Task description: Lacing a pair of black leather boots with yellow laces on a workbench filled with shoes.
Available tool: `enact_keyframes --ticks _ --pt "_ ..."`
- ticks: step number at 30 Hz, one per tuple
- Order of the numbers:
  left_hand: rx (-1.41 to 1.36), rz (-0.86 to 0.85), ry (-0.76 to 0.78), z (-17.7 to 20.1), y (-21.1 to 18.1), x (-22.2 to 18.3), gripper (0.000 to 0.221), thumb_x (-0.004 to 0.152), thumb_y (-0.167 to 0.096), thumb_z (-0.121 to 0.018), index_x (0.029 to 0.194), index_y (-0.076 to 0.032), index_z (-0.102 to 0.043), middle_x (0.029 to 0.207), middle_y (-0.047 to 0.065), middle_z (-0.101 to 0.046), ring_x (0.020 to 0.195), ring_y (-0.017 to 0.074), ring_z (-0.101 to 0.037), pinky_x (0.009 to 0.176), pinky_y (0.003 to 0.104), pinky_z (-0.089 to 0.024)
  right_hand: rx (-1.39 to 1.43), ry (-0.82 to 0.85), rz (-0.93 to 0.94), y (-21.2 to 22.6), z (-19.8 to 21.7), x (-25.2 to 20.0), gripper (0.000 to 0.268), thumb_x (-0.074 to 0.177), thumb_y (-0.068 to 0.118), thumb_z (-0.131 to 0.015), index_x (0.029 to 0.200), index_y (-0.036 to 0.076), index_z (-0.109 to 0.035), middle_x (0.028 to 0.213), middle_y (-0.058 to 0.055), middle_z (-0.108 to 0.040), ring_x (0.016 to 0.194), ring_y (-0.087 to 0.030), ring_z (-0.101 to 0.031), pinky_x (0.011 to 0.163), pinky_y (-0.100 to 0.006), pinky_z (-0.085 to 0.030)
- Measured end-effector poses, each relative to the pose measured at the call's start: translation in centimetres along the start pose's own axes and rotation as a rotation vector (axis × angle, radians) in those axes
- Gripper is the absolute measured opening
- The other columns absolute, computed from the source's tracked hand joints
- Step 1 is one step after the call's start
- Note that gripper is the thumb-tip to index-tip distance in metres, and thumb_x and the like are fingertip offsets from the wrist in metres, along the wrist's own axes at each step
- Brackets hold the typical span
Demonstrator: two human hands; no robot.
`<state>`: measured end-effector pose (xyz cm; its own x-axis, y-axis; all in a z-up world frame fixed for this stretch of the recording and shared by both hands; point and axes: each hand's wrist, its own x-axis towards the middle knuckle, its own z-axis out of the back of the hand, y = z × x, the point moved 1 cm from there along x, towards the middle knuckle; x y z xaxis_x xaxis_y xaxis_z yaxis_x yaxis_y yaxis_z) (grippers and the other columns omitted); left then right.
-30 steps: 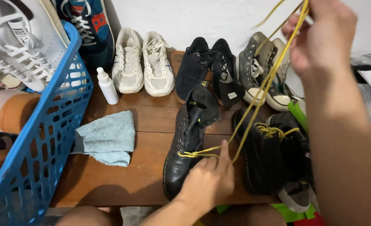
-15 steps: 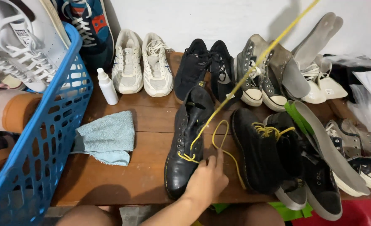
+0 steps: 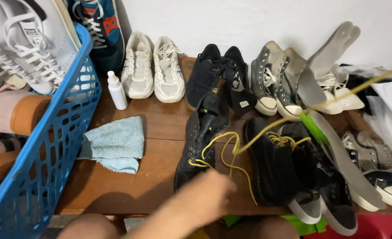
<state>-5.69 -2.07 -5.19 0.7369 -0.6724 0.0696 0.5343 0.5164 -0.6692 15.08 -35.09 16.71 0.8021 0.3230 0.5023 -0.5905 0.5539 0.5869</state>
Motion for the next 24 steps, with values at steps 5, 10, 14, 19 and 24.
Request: enact_keyframes --ticks 5,10,14,19,24 --pt "-0.194 0.750 -0.156 9.1 2.0 -2.7 0.010 0.096 -0.018 -0.072 0.096 -0.011 -0.079 0.097 0.005 -0.082 0.085 0.0176 -0.078 0.088 0.033 -0.065 -0.269 0.343 -0.822 19.1 -18.6 -8.4 0.037 0.108 0.023 -0.033 0.115 0.019 -0.069 0.072 0.000 -0.062 0.051 -0.014 -0.032 0.046 -0.028 -0.029" --pt "-0.137 0.620 -0.372 6.3 7.0 -2.0 0.012 0.083 -0.001 -0.066 0.091 -0.008 -0.070 0.087 0.010 -0.079 0.083 0.0260 -0.076 0.079 0.038 -0.058 0.070 0.059 -0.220 10.5 -28.8 -16.4 0.016 0.085 0.005 -0.072 0.100 0.010 -0.076 0.081 0.000 -0.067 0.069 -0.011 -0.064 0.066 -0.023 -0.052" --pt "-0.302 0.642 -0.377 6.6 5.9 -2.1 0.016 0.079 0.001 -0.076 0.090 -0.010 -0.070 0.085 0.005 -0.081 0.081 0.0156 -0.079 0.079 0.028 -0.060 -0.144 -0.162 0.130 9.4 -30.7 -17.8 0.006 0.089 0.005 -0.073 0.084 0.005 -0.074 0.080 -0.002 -0.073 0.073 -0.020 -0.060 0.071 -0.030 -0.049" --pt "-0.356 0.715 -0.391 6.1 5.9 -2.1 0.021 0.076 -0.003 -0.081 0.092 -0.013 -0.072 0.083 -0.001 -0.082 0.080 0.0091 -0.081 0.078 0.023 -0.062 -0.376 -0.132 0.229 9.0 -31.4 -19.4 0.018 0.096 0.000 -0.059 0.100 0.006 -0.075 0.098 -0.002 -0.073 0.080 -0.025 -0.057 0.072 -0.033 -0.052" --pt "-0.278 0.811 -0.308 6.0 5.9 -1.6 0.024 0.076 -0.015 -0.085 0.097 -0.019 -0.072 0.084 -0.008 -0.082 0.082 0.0060 -0.080 0.076 0.025 -0.058 -0.463 -0.128 0.181 9.3 -30.9 -19.4 0.020 0.088 -0.006 -0.062 0.097 0.009 -0.072 0.094 0.002 -0.069 0.078 -0.023 -0.056 0.065 -0.032 -0.049"
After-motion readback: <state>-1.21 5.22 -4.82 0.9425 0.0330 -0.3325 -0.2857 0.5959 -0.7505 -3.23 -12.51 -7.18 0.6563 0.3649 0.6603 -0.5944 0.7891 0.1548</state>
